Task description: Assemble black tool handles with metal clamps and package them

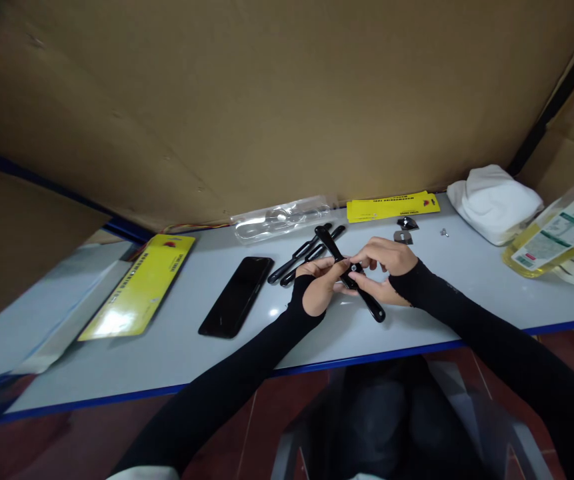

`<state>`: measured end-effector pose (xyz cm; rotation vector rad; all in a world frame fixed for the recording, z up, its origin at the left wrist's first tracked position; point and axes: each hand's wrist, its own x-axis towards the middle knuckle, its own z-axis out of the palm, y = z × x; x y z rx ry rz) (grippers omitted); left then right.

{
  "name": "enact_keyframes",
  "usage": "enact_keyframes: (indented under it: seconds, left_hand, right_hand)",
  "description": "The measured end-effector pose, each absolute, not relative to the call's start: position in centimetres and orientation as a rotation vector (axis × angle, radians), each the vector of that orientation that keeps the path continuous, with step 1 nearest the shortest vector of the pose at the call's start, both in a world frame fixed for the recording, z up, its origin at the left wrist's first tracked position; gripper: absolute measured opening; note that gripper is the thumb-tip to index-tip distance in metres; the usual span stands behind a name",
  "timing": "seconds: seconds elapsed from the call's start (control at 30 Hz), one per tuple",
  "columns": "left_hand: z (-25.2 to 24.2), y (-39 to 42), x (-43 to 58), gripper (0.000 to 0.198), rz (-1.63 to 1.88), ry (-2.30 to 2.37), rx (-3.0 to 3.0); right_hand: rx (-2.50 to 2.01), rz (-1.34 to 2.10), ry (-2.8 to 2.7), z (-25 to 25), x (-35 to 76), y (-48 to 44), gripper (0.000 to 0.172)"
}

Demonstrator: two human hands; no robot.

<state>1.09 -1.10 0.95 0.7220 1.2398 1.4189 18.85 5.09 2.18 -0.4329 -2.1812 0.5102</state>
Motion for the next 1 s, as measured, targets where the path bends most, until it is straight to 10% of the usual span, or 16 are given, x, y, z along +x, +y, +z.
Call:
enact_keyframes:
  seconds: [0.73, 1.0]
  left_hand:
    - [1.5, -0.9, 0.7, 0.039, 1.444, 1.197, 0.581]
    - [0.8, -1.0, 0.8, 0.038, 1.432, 1.180, 0.588]
  right_hand:
    - [-0.438, 0.397, -2.139, 1.6, 18.4, 4.4, 0.002]
    - [-0.540, 0.507, -2.103, 1.7, 17.9, 3.6, 0.024]
